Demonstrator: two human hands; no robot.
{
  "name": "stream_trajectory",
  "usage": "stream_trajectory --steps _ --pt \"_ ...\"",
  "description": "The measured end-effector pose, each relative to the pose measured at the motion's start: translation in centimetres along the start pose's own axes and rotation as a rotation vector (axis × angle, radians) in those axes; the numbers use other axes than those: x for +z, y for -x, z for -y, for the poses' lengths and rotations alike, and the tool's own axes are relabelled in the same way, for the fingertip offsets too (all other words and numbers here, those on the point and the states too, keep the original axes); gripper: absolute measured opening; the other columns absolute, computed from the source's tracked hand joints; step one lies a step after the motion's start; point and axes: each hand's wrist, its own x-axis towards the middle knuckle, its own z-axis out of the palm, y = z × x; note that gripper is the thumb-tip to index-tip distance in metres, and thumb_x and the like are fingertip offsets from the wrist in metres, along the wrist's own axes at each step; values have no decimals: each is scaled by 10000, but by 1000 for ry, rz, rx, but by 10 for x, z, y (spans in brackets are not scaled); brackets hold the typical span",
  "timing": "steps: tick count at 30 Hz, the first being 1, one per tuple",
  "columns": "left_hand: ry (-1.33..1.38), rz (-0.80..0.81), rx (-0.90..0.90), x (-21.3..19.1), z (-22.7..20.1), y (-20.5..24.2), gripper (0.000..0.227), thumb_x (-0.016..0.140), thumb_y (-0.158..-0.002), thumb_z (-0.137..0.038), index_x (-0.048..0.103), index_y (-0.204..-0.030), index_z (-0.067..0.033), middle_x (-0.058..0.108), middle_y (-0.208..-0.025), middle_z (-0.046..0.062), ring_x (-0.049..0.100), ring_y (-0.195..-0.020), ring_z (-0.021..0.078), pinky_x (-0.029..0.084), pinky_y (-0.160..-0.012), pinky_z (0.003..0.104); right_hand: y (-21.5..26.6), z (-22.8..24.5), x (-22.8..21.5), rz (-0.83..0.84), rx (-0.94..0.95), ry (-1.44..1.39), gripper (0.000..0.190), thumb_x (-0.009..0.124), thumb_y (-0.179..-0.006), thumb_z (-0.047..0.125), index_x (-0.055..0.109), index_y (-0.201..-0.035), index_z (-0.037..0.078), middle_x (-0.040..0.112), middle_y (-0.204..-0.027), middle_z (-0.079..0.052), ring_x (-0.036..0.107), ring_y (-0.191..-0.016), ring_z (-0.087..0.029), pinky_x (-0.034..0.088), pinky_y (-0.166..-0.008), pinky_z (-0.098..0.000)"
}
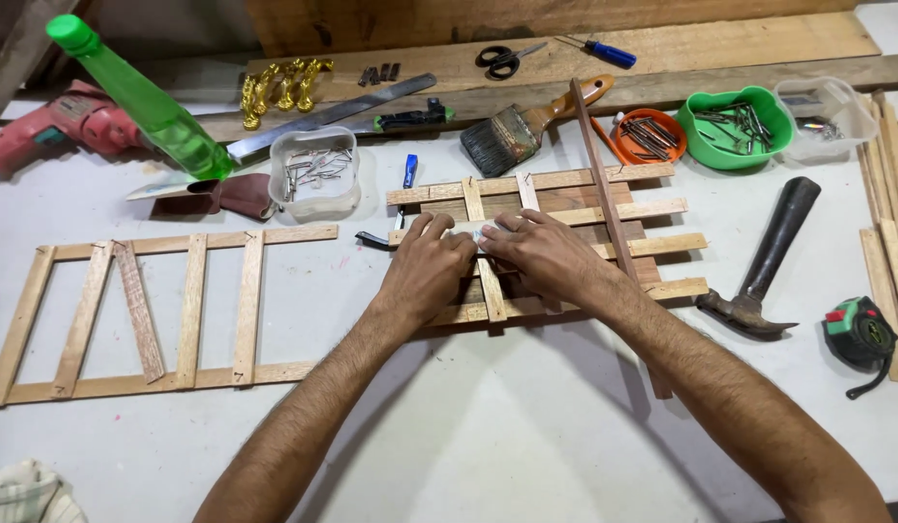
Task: Assembling a small wooden lattice structure using wood strips, nails, a hammer, a measuring tape, and sandpaper.
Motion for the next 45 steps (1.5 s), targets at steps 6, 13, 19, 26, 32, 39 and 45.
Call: stream_trajectory --steps 6,13,19,26,32,39,45 --pt "617 -289 -205 -39 13 -1 126 706 -957 -155 771 -1013 -63 738 -920 53 607 -941 222 508 -857 410 8 -4 -33 -120 422 -792 162 723 -971 228 777 -1062 104 793 -899 -20 749 -814 -91 612 -750 -269" --pt "1685 -216 -325 -72 9 -10 272 668 -1017 -311 691 -1060 -43 651 -879 -17 580 -812 69 525 -740 229 13 -9 -28 -535 297 -1645 229 656 -1040 196 722 -1100 -15 689 -892 25 570 -760 -20 469 -661 -186" --pt "1972 -160 -453 -111 -7 -8 252 648 -1010 -321 663 -1032 -70 676 -928 11 652 -879 100 594 -809 285 8 10 -47 -664 236 -1482 225 664 -1034 197 730 -1083 -12 741 -902 -27 676 -765 -55 588 -683 -220" --pt "1650 -260 -507 -117 -24 -13 226 684 -1003 -255 673 -1030 -31 713 -810 35 663 -726 97 554 -650 258 1 10 -40 -773 227 -1141 197 699 -1026 163 756 -1080 -17 742 -873 -45 677 -760 -67 575 -643 -210" --pt "1286 -416 -427 -109 -16 -10 170 682 -999 -188 709 -976 -22 717 -781 36 658 -697 94 550 -610 251 8 -4 -38 -698 227 -1400 198 690 -1024 179 741 -1050 -11 734 -869 -34 685 -754 -78 614 -684 -226" --pt "884 -556 -289 -98 -8 -5 161 705 -1006 -180 694 -936 -36 752 -803 77 743 -725 125 608 -610 266 18 -37 -7 -508 143 -1717 200 709 -1086 176 761 -1059 -15 680 -833 -22 577 -704 -49 461 -604 -169" --pt "624 -562 -121 -83 3 -1 136 719 -1007 -178 687 -997 -46 732 -904 80 739 -765 165 611 -625 292 10 -13 -54 -319 201 -1306 234 744 -911 118 754 -1131 40 786 -995 -54 730 -884 -97 618 -773 -242"
